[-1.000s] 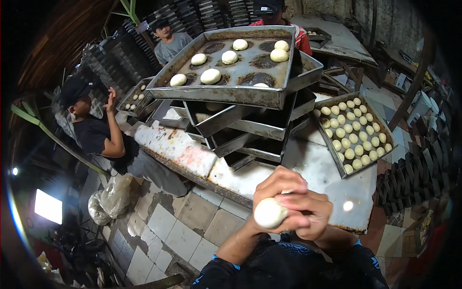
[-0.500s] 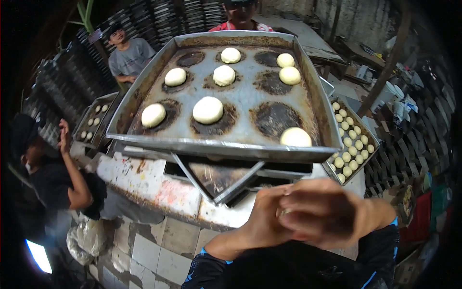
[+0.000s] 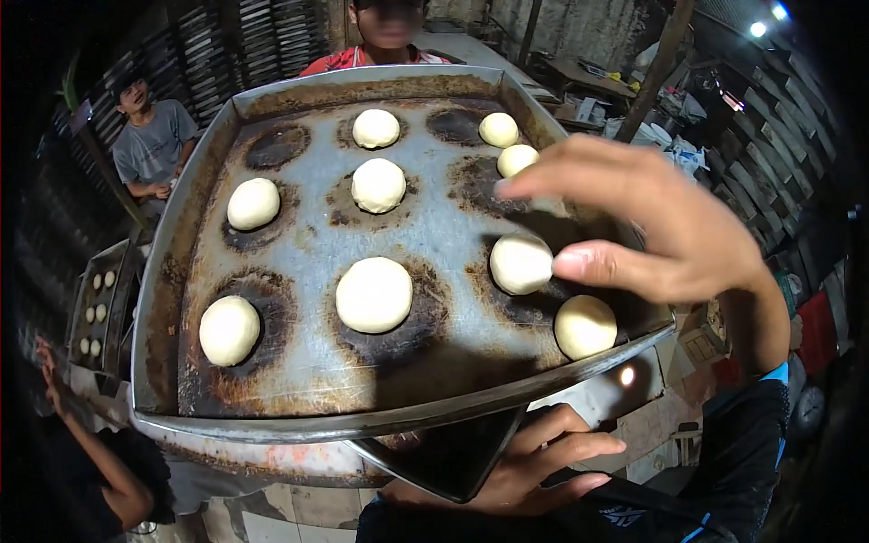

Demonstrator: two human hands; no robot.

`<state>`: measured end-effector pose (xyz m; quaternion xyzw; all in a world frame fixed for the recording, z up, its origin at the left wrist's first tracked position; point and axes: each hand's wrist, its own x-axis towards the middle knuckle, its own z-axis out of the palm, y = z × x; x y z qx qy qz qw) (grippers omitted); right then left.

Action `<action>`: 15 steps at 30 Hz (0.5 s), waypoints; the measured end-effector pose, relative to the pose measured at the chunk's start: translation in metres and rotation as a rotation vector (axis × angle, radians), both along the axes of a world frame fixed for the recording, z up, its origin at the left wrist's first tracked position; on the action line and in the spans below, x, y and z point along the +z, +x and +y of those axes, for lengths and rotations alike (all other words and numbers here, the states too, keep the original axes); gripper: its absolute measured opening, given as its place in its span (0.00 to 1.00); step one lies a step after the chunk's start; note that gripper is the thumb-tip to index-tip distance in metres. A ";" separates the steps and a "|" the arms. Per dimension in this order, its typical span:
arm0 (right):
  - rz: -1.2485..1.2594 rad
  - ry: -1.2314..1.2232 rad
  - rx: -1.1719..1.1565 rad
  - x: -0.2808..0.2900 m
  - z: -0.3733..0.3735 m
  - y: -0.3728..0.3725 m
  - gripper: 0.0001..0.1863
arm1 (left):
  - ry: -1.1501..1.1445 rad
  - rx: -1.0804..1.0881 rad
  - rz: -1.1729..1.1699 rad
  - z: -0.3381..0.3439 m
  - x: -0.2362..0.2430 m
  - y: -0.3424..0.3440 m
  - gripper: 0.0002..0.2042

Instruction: The person is preparing dough into round shapes and placing them on baking trays.

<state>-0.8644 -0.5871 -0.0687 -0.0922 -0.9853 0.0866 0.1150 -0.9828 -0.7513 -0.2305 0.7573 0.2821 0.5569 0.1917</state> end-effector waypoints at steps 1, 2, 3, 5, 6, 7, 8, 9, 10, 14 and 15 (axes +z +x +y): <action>-0.135 -0.038 -0.078 0.010 0.001 -0.007 0.26 | -0.006 0.024 -0.003 -0.003 -0.002 -0.002 0.18; -0.267 -0.063 -0.203 0.019 -0.001 -0.004 0.26 | -0.030 -0.005 -0.012 -0.003 -0.003 -0.002 0.18; -0.447 -0.024 -0.270 0.023 -0.006 -0.005 0.26 | -0.055 -0.026 -0.017 -0.003 -0.004 -0.002 0.18; -0.549 0.076 -0.152 0.013 -0.012 -0.003 0.27 | -0.045 -0.026 0.000 -0.004 -0.003 -0.003 0.18; -0.539 0.124 -0.086 0.004 -0.011 0.003 0.28 | -0.053 -0.023 0.014 0.000 -0.003 -0.001 0.18; -0.513 0.042 -0.088 -0.007 -0.004 0.011 0.27 | -0.053 -0.039 0.017 0.003 -0.004 0.002 0.18; -0.510 0.043 -0.074 -0.008 -0.005 0.013 0.27 | -0.070 0.010 0.015 -0.001 -0.004 0.004 0.18; -0.420 -0.102 -0.124 -0.007 -0.006 0.016 0.25 | -0.088 0.058 0.013 -0.005 -0.005 0.008 0.18; -0.329 -0.249 -0.175 -0.008 -0.007 0.021 0.24 | -0.093 0.067 0.017 -0.006 -0.009 0.012 0.18; 0.485 -0.134 0.015 -0.032 -0.012 0.052 0.23 | -0.124 0.212 -0.233 -0.013 -0.021 0.040 0.15; 0.529 -0.320 -0.124 -0.030 -0.024 0.065 0.33 | -0.119 0.242 -0.225 -0.014 -0.021 0.044 0.16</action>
